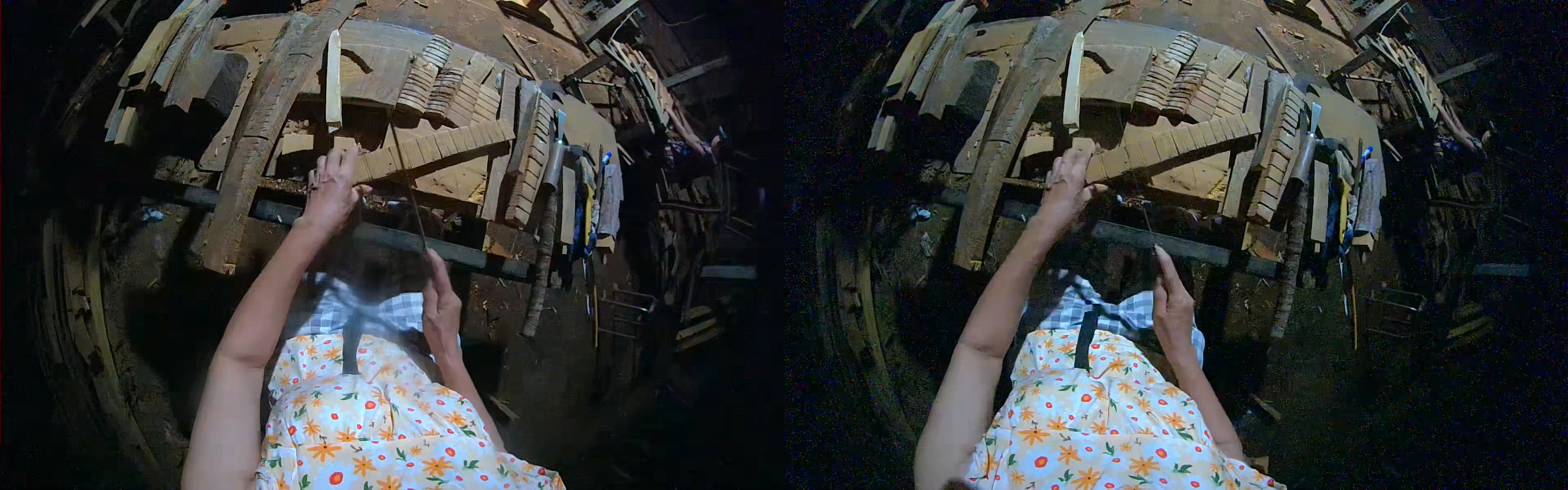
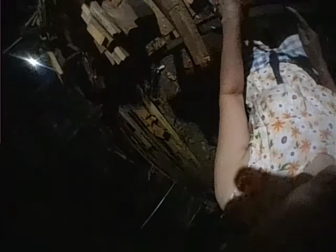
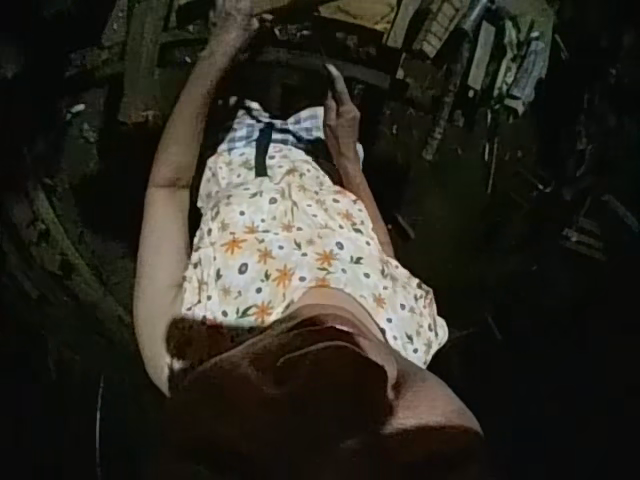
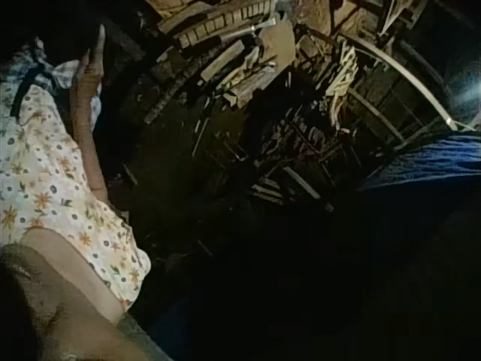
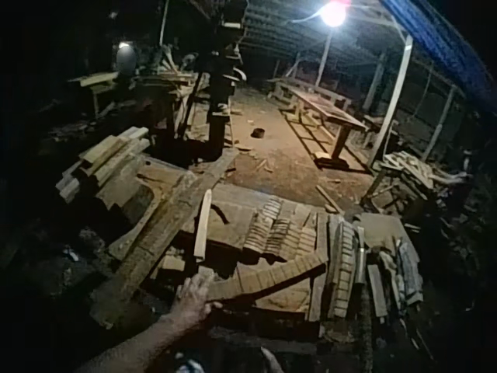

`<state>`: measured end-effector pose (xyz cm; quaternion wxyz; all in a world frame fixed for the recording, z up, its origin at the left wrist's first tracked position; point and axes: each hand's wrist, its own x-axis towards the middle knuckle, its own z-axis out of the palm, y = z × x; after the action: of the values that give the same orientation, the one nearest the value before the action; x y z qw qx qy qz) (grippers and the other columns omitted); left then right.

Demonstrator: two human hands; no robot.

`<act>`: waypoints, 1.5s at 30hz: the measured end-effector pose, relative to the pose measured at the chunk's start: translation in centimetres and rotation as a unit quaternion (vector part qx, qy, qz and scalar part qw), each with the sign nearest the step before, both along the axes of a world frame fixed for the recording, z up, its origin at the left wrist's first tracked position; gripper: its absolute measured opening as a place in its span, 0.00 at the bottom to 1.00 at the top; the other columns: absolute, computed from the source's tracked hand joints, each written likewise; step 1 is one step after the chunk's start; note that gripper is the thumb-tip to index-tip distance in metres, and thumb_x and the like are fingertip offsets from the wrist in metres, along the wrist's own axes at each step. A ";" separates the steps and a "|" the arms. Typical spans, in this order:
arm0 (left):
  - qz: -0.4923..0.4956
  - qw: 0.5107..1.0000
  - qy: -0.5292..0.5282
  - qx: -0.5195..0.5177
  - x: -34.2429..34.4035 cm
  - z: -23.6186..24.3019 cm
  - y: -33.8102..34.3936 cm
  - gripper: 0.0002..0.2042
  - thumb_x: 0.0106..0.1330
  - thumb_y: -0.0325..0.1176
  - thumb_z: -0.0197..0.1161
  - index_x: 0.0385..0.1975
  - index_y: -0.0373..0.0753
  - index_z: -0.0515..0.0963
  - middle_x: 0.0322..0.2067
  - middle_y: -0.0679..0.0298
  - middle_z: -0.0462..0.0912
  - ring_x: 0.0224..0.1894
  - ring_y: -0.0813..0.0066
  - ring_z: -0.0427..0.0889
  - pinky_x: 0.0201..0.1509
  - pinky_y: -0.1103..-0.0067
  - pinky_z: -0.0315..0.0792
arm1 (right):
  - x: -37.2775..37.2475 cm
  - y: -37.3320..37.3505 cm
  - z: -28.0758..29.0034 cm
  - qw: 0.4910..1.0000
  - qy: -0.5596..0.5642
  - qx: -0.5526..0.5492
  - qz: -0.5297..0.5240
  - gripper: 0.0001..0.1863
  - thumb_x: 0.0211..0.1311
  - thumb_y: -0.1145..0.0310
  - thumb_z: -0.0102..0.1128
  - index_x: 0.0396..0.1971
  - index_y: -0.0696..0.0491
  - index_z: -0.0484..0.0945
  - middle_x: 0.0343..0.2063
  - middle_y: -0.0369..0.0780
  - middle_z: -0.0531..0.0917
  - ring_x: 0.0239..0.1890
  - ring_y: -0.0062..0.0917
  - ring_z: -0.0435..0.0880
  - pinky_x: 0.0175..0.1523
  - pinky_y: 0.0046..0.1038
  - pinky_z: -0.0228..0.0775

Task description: The person holds wooden pieces in place on a workbench with one hand and saws across them using a thin handheld blade.

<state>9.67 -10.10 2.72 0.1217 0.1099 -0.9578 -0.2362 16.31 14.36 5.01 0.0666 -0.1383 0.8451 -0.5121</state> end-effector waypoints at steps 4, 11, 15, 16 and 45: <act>0.000 1.000 -0.011 0.020 0.7 -0.4 -0.2 0.29 0.48 0.30 0.66 0.53 0.38 0.66 0.45 0.55 0.68 0.50 0.55 0.67 0.49 0.63 0.65 | 1.4 0.4 0.5 1.000 -0.026 0.010 -0.002 0.26 0.61 0.78 0.47 0.61 0.45 0.66 0.51 0.44 0.77 0.48 0.33 0.80 0.47 0.27 0.71; 0.014 0.996 -0.077 -0.044 0.2 -0.3 0.1 0.26 0.49 0.31 0.64 0.50 0.38 0.66 0.44 0.56 0.68 0.49 0.56 0.68 0.50 0.62 0.66 | 2.0 -0.9 -0.2 0.995 -0.084 0.035 0.037 0.27 0.62 0.79 0.46 0.62 0.45 0.64 0.49 0.45 0.79 0.45 0.26 0.81 0.48 0.23 0.69; 0.017 0.995 -0.081 -0.050 0.2 0.1 0.3 0.21 0.50 0.31 0.64 0.45 0.37 0.67 0.43 0.56 0.69 0.49 0.56 0.68 0.49 0.61 0.67 | 2.2 -0.9 -1.0 0.993 -0.084 0.074 0.045 0.27 0.62 0.80 0.46 0.62 0.45 0.64 0.46 0.45 0.80 0.43 0.26 0.81 0.46 0.23 0.69; 0.017 0.995 -0.081 -0.050 0.1 0.1 0.4 0.21 0.50 0.31 0.64 0.45 0.37 0.67 0.43 0.56 0.69 0.49 0.56 0.68 0.49 0.61 0.67 | 2.4 -0.8 -1.3 0.993 -0.081 0.068 0.050 0.27 0.62 0.80 0.46 0.62 0.45 0.64 0.46 0.45 0.80 0.43 0.25 0.80 0.47 0.23 0.69; -0.019 0.996 -0.053 -0.066 -0.3 -0.7 -0.6 0.18 0.47 0.29 0.66 0.38 0.37 0.69 0.40 0.56 0.70 0.47 0.57 0.70 0.48 0.65 0.67 | 1.3 -2.0 -1.4 0.990 -0.063 0.111 0.066 0.35 0.56 0.84 0.47 0.62 0.37 0.63 0.33 0.44 0.77 0.32 0.29 0.78 0.40 0.27 0.70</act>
<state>9.41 -10.73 2.01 0.0733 0.0954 -0.9783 -0.1684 17.64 12.32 3.66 0.1684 -0.1533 0.8797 -0.4175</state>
